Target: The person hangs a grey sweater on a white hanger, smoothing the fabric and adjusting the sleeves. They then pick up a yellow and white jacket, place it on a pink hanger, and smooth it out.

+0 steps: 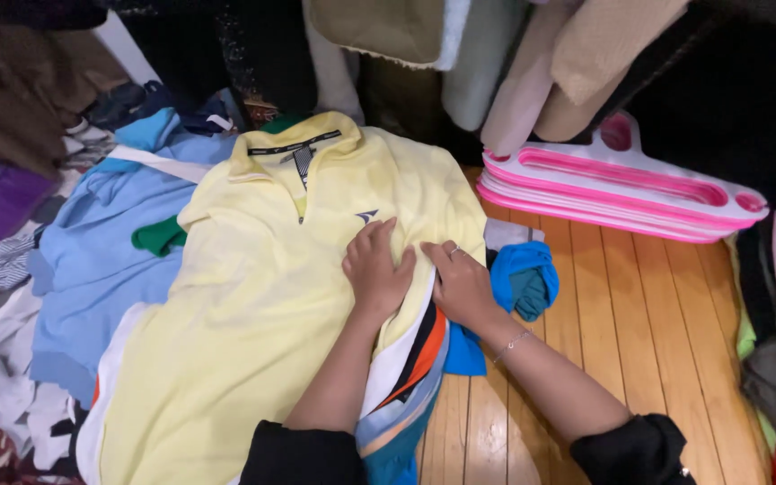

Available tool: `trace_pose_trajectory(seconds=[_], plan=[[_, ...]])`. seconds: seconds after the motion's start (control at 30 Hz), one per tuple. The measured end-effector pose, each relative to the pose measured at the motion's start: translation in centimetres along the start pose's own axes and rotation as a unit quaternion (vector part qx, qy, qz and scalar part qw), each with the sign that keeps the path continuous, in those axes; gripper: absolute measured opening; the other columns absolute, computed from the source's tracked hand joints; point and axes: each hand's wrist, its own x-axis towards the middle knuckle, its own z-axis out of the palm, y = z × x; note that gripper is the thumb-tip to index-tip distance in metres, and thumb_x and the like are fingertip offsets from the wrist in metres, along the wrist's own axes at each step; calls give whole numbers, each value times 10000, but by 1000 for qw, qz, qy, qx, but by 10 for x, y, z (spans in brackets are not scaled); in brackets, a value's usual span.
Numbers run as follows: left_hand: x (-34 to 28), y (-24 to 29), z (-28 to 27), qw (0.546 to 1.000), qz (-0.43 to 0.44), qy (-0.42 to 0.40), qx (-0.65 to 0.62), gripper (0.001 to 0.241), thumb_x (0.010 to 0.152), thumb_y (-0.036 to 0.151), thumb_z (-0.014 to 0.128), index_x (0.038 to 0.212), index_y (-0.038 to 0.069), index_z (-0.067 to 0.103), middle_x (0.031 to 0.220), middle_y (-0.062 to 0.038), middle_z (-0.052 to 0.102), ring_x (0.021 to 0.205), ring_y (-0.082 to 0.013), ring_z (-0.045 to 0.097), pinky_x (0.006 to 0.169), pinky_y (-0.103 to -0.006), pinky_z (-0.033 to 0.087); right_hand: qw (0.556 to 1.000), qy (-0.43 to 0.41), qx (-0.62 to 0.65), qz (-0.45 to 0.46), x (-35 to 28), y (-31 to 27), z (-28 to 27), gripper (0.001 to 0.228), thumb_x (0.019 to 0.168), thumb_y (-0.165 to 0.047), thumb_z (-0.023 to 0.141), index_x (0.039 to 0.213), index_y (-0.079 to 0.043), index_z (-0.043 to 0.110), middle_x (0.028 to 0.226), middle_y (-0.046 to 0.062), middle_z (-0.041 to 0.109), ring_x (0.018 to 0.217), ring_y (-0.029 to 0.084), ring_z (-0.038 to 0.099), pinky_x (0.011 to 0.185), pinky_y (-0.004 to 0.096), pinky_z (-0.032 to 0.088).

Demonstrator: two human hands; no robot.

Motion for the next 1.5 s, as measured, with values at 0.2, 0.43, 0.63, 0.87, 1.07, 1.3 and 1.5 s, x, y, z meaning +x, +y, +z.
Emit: trace_pose_trajectory(seconds=[0.2,0.43,0.63,0.87,1.07,1.3,1.5], plan=[[0,-14,2,999,35,-13,7,593,919,443,601,1476,293,462,1465,-48,414,1400,-322,363,1106,-585,298,998,-18,-68,-3,5,-6,7,358,948,-211,466,1265,-218,634,856,33,567,797,268,695,735,387,581],[1,-17,6,999,44,0,3,563,933,437,590,1463,276,487,1460,-61,435,1402,-333,376,1099,-605,299,993,-16,-118,-10,1,-12,10,343,970,-234,441,1272,-195,599,879,36,571,801,262,691,728,389,581],[9,-22,13,999,44,15,13,606,886,458,614,1458,302,489,1456,-47,440,1383,-328,396,1087,-605,322,993,-1,-114,-14,7,-10,11,344,954,-241,446,1255,-201,608,871,32,560,814,251,682,754,363,574],[6,-21,14,998,53,28,28,608,889,460,610,1461,295,490,1443,-48,449,1374,-321,404,1078,-592,334,994,8,-110,-20,7,-15,3,332,973,-213,445,1253,-205,622,875,22,560,813,244,684,754,352,568],[0,-24,15,998,53,22,26,613,893,455,608,1471,295,482,1450,-42,441,1383,-314,392,1083,-585,325,994,-19,-110,1,0,-19,2,363,970,-195,457,1302,-199,603,900,31,560,809,259,678,751,383,571],[4,-21,14,998,57,21,22,589,913,435,609,1469,287,484,1446,-44,436,1379,-314,390,1080,-582,318,991,-41,-126,0,5,-16,5,346,960,-186,465,1288,-187,575,893,33,565,794,255,688,707,386,572],[6,-21,11,997,67,27,29,559,912,440,630,1437,298,502,1431,-25,444,1374,-305,407,1080,-576,335,982,-34,-185,-4,4,-12,15,341,957,-202,478,1285,-210,569,891,-1,573,810,199,686,719,331,581]])
